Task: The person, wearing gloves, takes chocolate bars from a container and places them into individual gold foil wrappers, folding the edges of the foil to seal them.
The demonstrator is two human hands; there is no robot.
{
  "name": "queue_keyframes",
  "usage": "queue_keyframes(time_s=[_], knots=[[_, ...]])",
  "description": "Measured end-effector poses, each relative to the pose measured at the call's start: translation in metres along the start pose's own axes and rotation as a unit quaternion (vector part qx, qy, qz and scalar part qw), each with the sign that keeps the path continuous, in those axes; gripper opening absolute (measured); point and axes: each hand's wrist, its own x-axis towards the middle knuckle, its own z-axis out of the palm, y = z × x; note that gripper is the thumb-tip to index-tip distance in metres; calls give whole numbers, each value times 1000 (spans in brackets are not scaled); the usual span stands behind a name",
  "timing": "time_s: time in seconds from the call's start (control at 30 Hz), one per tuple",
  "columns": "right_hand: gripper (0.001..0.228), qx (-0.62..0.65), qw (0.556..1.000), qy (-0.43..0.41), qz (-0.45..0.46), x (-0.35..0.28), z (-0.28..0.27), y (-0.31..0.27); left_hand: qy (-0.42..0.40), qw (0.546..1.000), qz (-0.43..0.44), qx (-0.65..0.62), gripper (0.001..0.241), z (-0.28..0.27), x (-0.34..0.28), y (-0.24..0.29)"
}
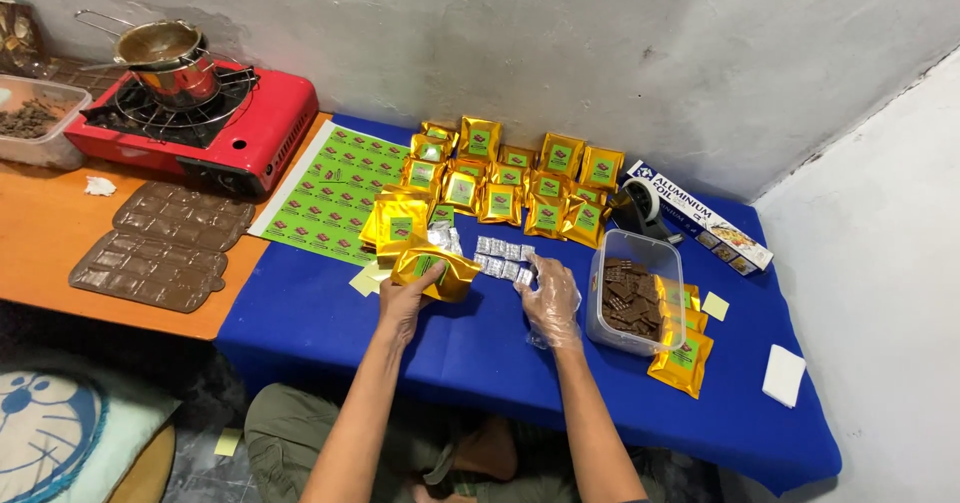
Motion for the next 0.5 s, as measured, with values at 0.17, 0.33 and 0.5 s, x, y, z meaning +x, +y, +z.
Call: queue_keyframes(time_s=[0.17,0.33,0.5], knots=[[40,94,990,-17,103,-6,7,5,0,1000,3,-15,58,-5,5,-6],[25,369,912,-10,180,-25,-7,-34,0,1000,8,-16,55,-5,4,-7],[42,595,757,-37,267,-34,-24,-75,2,1000,12,-8,53,-1,-1,-2]])
